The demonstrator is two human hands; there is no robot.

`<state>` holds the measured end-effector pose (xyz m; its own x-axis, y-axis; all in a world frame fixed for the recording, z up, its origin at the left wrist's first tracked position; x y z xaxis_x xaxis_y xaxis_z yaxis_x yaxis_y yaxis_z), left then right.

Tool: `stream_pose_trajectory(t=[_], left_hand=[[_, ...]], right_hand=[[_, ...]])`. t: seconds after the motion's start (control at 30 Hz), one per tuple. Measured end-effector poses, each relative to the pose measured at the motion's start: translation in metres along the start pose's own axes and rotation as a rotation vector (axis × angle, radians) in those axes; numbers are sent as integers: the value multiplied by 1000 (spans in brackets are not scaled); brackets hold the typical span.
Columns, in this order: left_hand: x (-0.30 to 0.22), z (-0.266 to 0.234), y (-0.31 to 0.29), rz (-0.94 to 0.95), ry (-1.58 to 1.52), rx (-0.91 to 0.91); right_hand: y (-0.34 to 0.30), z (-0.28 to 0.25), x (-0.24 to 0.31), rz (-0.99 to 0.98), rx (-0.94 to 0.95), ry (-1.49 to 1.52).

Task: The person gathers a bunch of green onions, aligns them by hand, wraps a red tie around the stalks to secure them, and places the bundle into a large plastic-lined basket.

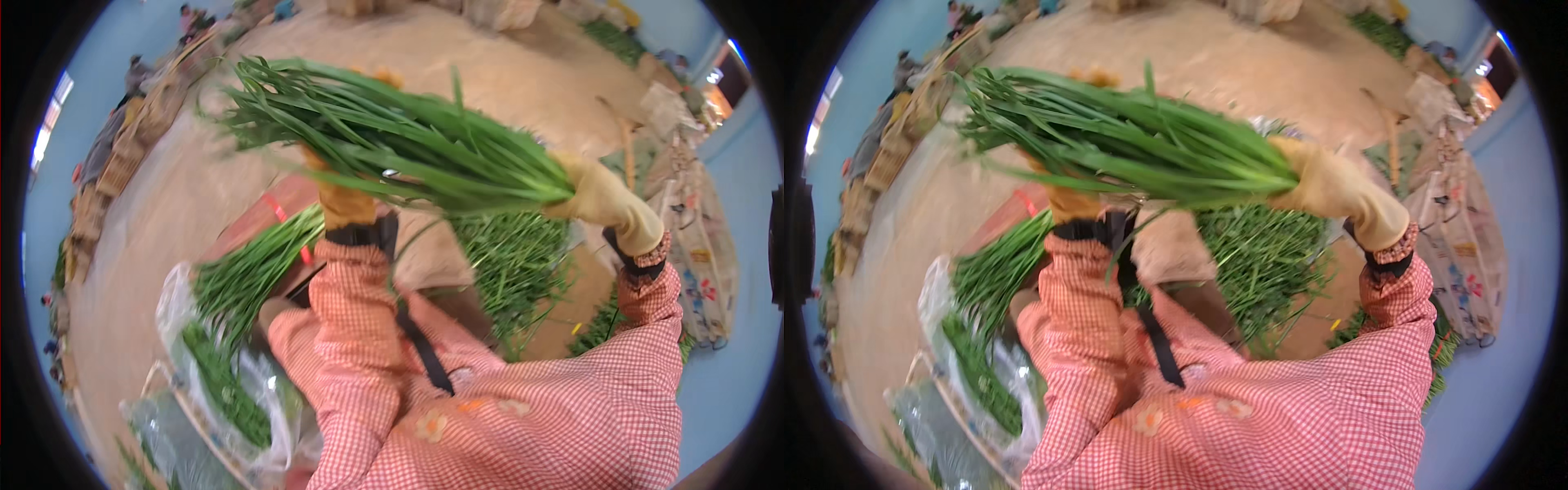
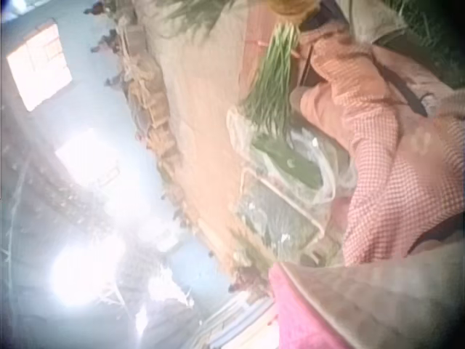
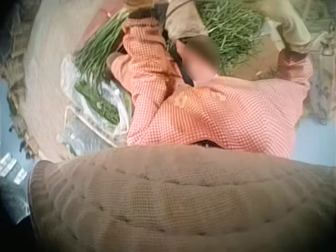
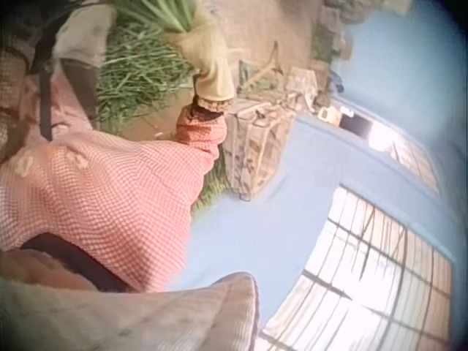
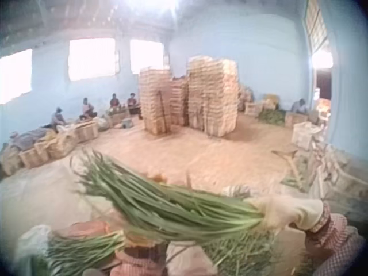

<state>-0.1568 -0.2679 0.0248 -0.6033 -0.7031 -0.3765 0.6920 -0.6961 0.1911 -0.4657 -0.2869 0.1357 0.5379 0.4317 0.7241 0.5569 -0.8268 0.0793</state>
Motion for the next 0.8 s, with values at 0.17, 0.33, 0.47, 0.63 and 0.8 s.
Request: stream_pose_trajectory(t=[0.17,0.33,0.47,0.63,0.8], left_hand=[[71,0,-44,-553,732,498],[62,-5,-70,-597,1493,803],[53,26,-103,-839,1125,781],[91,83,-150,-923,513,805],[156,129,-160,-936,6,430]], right_hand=[[14,-103,-2,-125,-406,-814],[37,-115,-19,-256,-306,-1245],[47,-115,-48,-217,-76,-1366],[44,-116,-45,-298,-291,-1392],[36,-63,-17,-408,-757,-1546]])
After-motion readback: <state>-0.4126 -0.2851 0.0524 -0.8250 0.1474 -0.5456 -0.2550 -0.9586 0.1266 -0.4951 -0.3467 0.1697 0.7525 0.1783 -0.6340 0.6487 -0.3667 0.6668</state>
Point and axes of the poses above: each hand's wrist, its own y-axis towards the middle knuckle, its own z-axis out of the palm, x = y × z, the point moved 6 cm from there along y, towards the middle knuckle, and after that the axes turned 15 degrees about -x, right-handed, at the moved point
